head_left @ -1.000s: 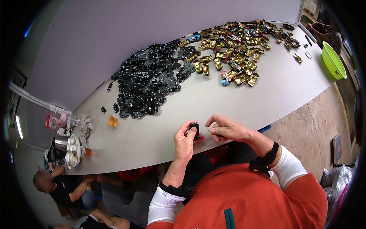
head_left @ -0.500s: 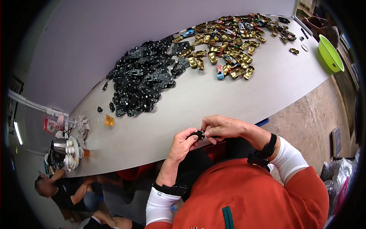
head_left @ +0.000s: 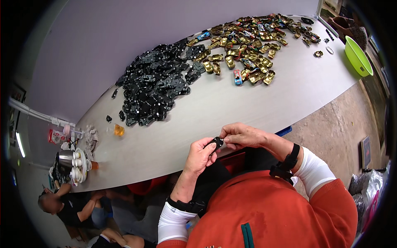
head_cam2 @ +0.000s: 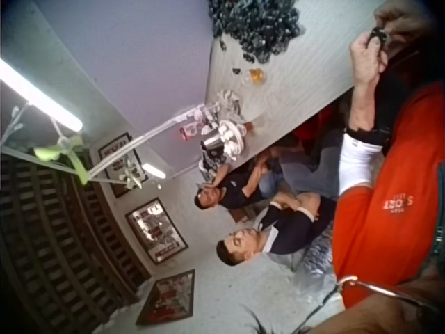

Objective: The person assembles miniature toy cars by hand at a table. They pick up small black chassis and gold-colored car bodies, fit the bodies onto the chassis, and place the completed units back on the table. The process is repeated continuously with multiple units.

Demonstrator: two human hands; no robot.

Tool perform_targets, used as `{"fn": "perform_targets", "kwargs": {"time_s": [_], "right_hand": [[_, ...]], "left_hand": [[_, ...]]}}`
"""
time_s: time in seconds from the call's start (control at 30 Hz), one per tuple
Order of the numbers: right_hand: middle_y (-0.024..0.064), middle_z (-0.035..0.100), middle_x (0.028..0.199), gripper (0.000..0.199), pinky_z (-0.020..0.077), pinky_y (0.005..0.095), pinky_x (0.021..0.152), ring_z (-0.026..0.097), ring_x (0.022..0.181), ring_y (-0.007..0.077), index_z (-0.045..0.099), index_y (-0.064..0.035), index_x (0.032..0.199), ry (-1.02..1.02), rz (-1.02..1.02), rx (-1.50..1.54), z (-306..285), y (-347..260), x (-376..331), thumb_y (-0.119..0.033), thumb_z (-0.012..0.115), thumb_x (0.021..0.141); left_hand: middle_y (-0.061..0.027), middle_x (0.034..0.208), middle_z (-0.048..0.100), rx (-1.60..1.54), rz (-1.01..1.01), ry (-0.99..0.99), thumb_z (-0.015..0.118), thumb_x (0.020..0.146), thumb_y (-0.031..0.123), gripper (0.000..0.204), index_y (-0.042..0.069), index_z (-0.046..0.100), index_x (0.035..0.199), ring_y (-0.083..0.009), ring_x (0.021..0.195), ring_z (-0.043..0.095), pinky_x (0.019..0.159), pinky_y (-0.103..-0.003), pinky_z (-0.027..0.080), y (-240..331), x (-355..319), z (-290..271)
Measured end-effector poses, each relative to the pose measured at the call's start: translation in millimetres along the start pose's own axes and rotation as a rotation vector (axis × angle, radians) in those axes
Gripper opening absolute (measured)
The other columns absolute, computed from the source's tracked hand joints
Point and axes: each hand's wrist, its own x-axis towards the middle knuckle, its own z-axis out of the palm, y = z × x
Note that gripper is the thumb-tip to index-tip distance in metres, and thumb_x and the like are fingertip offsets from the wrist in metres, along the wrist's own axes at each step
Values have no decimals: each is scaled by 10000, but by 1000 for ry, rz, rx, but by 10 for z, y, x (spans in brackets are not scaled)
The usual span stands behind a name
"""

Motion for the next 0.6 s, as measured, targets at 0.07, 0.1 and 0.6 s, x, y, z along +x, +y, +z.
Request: {"fn": "perform_targets", "kwargs": {"time_s": [0.07, 0.1, 0.6], "right_hand": [[-17, 470, 604, 78, 319, 202, 442, 398, 505, 51, 507, -17, 908, 27, -20, -30, 18, 18, 15, -73, 466, 875], [-15, 476, 606, 76, 326, 208, 442, 407, 508, 53, 509, -16, 900, 54, -35, -152, 28, 16, 23, -73, 466, 874], [62, 592, 664, 117, 447, 258, 485, 554, 524, 119, 547, 7, 844, 591, -149, -371, -641, -481, 149, -82, 471, 852]], "left_hand": [[-48, 686, 563, 13, 11, 2, 499, 888, 69, 164, -47, 565, 981, -37, 440, 462, 334, -155, 306, -18, 0, 18], [-46, 683, 562, 18, 15, 6, 500, 887, 69, 157, -45, 567, 971, -35, 438, 459, 334, -155, 302, -39, -7, 21], [-66, 705, 557, 689, -406, -167, 522, 870, 176, 333, 14, 495, 1160, -93, 442, 490, 359, -230, 387, -1065, 63, -349]]}}
